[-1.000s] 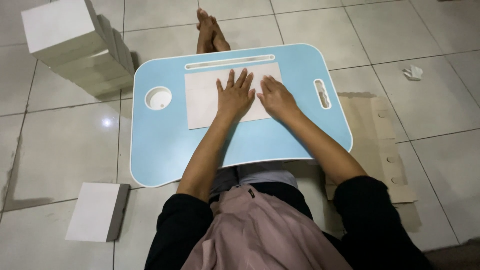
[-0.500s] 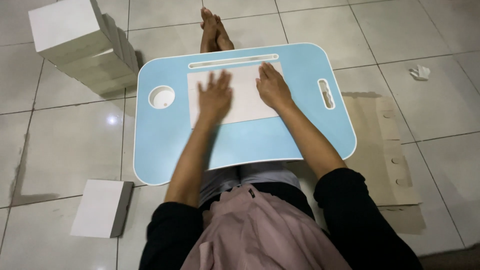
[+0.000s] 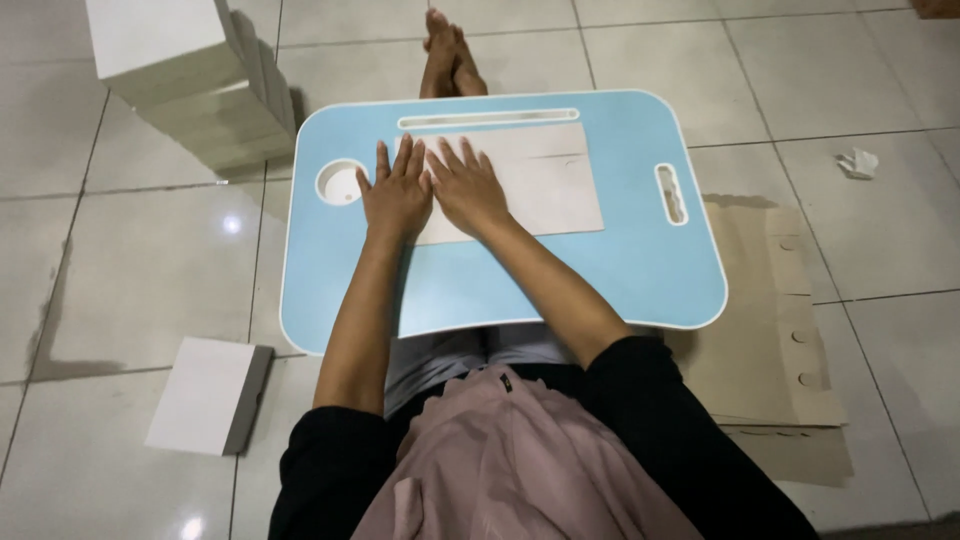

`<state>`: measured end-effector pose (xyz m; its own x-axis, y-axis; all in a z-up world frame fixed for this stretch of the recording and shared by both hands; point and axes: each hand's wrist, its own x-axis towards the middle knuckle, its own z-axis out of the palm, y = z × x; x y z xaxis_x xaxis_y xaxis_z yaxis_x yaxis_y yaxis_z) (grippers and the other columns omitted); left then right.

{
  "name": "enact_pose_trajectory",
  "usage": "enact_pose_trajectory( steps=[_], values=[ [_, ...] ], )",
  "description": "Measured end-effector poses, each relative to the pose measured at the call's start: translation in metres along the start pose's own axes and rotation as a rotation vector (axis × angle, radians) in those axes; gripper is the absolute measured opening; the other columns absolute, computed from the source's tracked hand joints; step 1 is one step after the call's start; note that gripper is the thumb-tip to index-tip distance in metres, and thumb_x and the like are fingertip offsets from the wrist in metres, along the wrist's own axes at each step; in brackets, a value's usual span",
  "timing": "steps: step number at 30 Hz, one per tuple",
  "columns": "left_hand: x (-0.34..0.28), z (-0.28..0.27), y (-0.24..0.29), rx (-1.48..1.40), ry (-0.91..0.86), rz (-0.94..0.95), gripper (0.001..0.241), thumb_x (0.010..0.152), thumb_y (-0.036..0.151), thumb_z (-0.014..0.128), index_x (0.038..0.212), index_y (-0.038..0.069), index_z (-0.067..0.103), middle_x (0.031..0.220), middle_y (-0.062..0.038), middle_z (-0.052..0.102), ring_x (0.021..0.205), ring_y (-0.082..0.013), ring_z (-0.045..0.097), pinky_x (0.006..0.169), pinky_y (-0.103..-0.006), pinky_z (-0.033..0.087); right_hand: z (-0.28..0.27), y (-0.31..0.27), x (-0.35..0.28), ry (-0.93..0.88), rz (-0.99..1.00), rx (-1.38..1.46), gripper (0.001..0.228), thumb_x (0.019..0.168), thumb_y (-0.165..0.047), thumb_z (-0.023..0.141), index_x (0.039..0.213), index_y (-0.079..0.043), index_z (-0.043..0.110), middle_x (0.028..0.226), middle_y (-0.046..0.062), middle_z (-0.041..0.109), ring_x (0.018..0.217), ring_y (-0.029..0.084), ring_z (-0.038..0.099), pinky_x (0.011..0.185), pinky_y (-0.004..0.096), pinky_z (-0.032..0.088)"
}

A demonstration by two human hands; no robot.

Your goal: Folding and assembling a cardboard box on a portable table while sitting on the floor.

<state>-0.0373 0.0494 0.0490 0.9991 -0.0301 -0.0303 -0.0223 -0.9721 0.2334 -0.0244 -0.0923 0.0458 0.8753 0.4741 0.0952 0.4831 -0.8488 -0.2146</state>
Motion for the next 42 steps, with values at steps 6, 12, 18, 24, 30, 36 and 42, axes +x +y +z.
enact_pose_trajectory(
  steps=[6,12,18,24,30,36,42],
  values=[
    [0.003,0.003,-0.004,-0.02,-0.011,-0.002,0.06,0.107,0.036,0.021,0.166,0.022,0.023,0.173,0.0,0.012,0.158,-0.0328,0.003,0.121,-0.0682,0.007,-0.001,0.044,-0.002,0.009,0.164,0.224,0.06,0.111,-0.037,0.04,0.161,-0.005,0.035,0.167,0.019,0.028,0.156,0.037,0.021,0.125,0.057,0.008],
    [0.011,0.01,-0.009,-0.07,0.019,-0.005,0.06,0.106,0.039,0.021,0.163,0.025,0.016,0.17,0.009,0.01,0.157,-0.0281,0.001,0.12,-0.0675,0.005,-0.038,0.113,-0.029,-0.123,0.497,0.057,0.072,0.106,-0.05,0.024,0.164,-0.009,0.012,0.173,0.007,0.006,0.159,0.021,0.002,0.125,0.052,0.003],
    [0.022,0.033,0.023,0.088,0.161,0.015,0.057,0.105,0.023,0.041,0.16,0.009,0.036,0.163,-0.012,0.04,0.154,-0.0338,0.029,0.12,-0.0688,0.012,-0.035,0.124,-0.039,-0.081,0.419,-0.011,0.074,0.112,-0.054,0.023,0.166,-0.004,0.02,0.173,0.015,0.009,0.16,0.032,0.006,0.125,0.061,0.007],
    [0.026,0.053,0.09,-0.005,0.059,0.228,0.059,0.106,0.034,0.029,0.163,0.019,0.028,0.17,-0.005,0.023,0.158,-0.0306,0.016,0.122,-0.0661,0.013,-0.031,0.126,-0.04,-0.098,0.443,-0.007,0.074,0.112,-0.055,0.018,0.167,-0.007,0.016,0.174,0.012,0.004,0.16,0.029,0.002,0.126,0.059,0.002],
    [0.019,0.018,0.032,0.03,0.036,0.073,0.059,0.107,0.037,0.031,0.163,0.02,0.029,0.169,-0.001,0.027,0.157,-0.0309,0.02,0.122,-0.0631,0.017,-0.038,0.119,-0.045,-0.073,0.425,0.029,0.071,0.112,-0.051,0.02,0.166,-0.004,0.019,0.173,0.016,0.008,0.16,0.032,0.006,0.125,0.061,0.004],
    [0.008,0.012,0.019,0.039,0.035,-0.011,0.058,0.109,0.036,0.025,0.165,0.023,0.025,0.171,0.001,0.019,0.158,-0.0269,0.012,0.124,-0.0621,0.009,-0.003,0.115,-0.015,0.016,0.294,-0.096,0.061,0.112,-0.029,0.038,0.157,0.011,0.036,0.165,0.03,0.029,0.152,0.05,0.022,0.116,0.071,0.021],
    [0.006,0.007,0.017,0.042,0.019,0.008,0.058,0.109,0.033,0.024,0.165,0.022,0.024,0.172,0.001,0.018,0.158,-0.0288,0.012,0.125,-0.0604,0.011,-0.009,0.009,0.002,-0.09,0.107,-0.017,0.058,0.113,-0.032,0.026,0.164,-0.004,0.027,0.172,0.015,0.019,0.157,0.042,0.012,0.122,0.064,0.014]
  ],
)
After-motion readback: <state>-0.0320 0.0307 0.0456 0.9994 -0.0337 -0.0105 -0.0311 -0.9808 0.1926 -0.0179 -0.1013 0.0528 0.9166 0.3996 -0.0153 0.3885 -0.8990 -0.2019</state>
